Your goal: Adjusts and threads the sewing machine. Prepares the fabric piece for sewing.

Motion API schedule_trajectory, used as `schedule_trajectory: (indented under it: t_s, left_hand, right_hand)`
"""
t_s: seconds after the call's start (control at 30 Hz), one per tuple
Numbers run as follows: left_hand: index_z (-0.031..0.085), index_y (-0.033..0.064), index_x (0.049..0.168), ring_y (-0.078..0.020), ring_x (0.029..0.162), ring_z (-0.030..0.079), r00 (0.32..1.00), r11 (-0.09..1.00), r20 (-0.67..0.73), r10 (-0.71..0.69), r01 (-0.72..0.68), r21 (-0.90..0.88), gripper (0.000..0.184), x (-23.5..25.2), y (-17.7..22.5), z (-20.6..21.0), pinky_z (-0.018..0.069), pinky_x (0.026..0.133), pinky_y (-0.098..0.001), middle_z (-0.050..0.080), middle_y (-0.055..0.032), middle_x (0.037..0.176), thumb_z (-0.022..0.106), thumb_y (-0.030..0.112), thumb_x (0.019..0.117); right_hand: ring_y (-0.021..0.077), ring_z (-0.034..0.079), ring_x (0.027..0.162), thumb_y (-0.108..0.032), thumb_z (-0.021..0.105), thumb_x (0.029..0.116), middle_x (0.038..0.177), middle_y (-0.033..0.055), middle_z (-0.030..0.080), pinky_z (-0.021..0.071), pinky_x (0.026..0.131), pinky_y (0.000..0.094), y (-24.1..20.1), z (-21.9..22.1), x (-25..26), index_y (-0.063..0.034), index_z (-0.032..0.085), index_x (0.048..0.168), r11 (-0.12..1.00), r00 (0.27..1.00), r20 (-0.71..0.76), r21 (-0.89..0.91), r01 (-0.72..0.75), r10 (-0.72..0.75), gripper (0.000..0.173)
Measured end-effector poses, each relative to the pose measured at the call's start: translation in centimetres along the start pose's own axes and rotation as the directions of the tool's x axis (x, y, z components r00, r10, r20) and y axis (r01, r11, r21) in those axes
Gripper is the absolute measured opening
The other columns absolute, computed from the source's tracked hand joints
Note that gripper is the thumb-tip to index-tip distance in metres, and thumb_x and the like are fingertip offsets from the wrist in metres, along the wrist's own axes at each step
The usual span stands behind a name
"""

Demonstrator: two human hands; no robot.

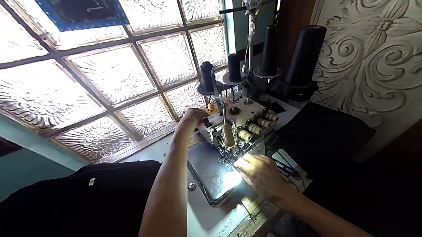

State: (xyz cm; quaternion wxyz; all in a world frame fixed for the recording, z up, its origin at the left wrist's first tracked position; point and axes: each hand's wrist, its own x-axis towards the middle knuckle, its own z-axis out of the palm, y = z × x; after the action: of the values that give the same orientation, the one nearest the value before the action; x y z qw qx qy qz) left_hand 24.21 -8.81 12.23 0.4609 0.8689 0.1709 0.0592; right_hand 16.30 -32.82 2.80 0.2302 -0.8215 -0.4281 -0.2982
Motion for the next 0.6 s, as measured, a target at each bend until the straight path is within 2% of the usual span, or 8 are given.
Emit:
schedule_trajectory:
  t_s: [0.07,0.13,0.23,0.3,0.37,0.47,0.6]
  left_hand:
    - [0.069,0.0008,0.108,-0.0099,0.076,0.055,0.999,0.995,0.037,0.026,-0.023,-0.098,0.022,-0.5,0.1,0.0,0.0450,0.069,-0.0295,0.063,-0.0061,0.089,0.048,0.007,0.1023]
    - [0.069,0.0018,0.101,-0.0009,0.070,0.056,0.984,0.973,0.090,0.152,-0.133,-0.187,0.027,-0.5,-0.5,-0.1,0.0451,0.064,-0.0197,0.064,0.0013,0.082,0.042,0.002,0.1002]
    - [0.067,0.0074,0.087,0.0032,0.065,0.059,0.952,0.913,0.116,0.282,-0.229,-0.339,0.030,0.3,-1.8,0.2,0.0487,0.062,-0.0156,0.065,0.0080,0.073,0.039,-0.001,0.0951]
    - [0.068,0.0057,0.092,0.0025,0.076,0.062,0.904,0.876,0.123,0.410,-0.352,-0.330,0.031,0.9,-3.3,0.3,0.0510,0.073,-0.0167,0.067,0.0061,0.083,0.038,0.001,0.0963]
    - [0.070,-0.0047,0.100,-0.0009,0.088,0.061,0.820,0.817,0.112,0.561,-0.528,-0.230,0.033,1.2,-4.2,0.2,0.0489,0.086,-0.0200,0.068,-0.0026,0.094,0.038,0.000,0.0989]
    - [0.068,-0.0056,0.097,0.0015,0.083,0.059,0.883,0.875,0.107,0.457,-0.425,-0.231,0.030,0.3,-3.1,0.3,0.0481,0.081,-0.0179,0.065,-0.0013,0.088,0.038,-0.003,0.1002]
    - [0.067,-0.0014,0.095,0.0007,0.076,0.058,0.938,0.916,0.133,0.321,-0.271,-0.298,0.031,-0.3,-2.3,0.2,0.0483,0.074,-0.0183,0.063,0.0012,0.083,0.036,-0.002,0.1001]
  right_hand:
    - [0.0249,0.070,0.069,-0.014,0.065,0.0913,0.079,0.0090,0.069,0.0561,0.059,0.0364,0.1,0.1,0.1,-0.0082,0.077,0.089,1.000,1.000,-0.013,-0.007,0.008,-0.009,0.014]
    - [0.0246,0.070,0.073,-0.015,0.063,0.0922,0.083,0.0085,0.070,0.0576,0.063,0.0357,0.3,0.3,0.0,-0.0090,0.077,0.089,1.000,1.000,-0.017,-0.009,0.020,-0.021,0.016]
    - [0.0245,0.069,0.078,-0.016,0.061,0.0943,0.086,0.0079,0.070,0.0571,0.065,0.0342,0.5,0.5,-0.2,-0.0105,0.077,0.089,0.999,0.999,-0.029,-0.022,0.041,-0.042,0.018]
    - [0.0237,0.069,0.079,-0.016,0.061,0.0944,0.088,0.0066,0.071,0.0563,0.066,0.0334,0.6,0.5,-0.1,-0.0119,0.077,0.089,0.997,0.997,-0.034,-0.051,0.061,-0.063,0.018]
    - [0.0237,0.068,0.078,-0.015,0.059,0.0937,0.087,0.0061,0.071,0.0552,0.066,0.0339,0.7,0.3,0.1,-0.0117,0.077,0.088,0.989,0.992,-0.048,-0.097,0.108,-0.113,0.019]
    - [0.0235,0.068,0.078,-0.013,0.057,0.0945,0.085,0.0057,0.072,0.0544,0.070,0.0342,0.7,0.2,0.3,-0.0106,0.075,0.085,0.970,0.979,-0.073,-0.168,0.174,-0.188,0.021]
    - [0.0224,0.068,0.084,-0.010,0.055,0.0948,0.084,0.0040,0.073,0.0529,0.082,0.0348,1.0,0.1,0.8,-0.0111,0.075,0.082,0.944,0.956,-0.086,-0.206,0.257,-0.279,0.023]
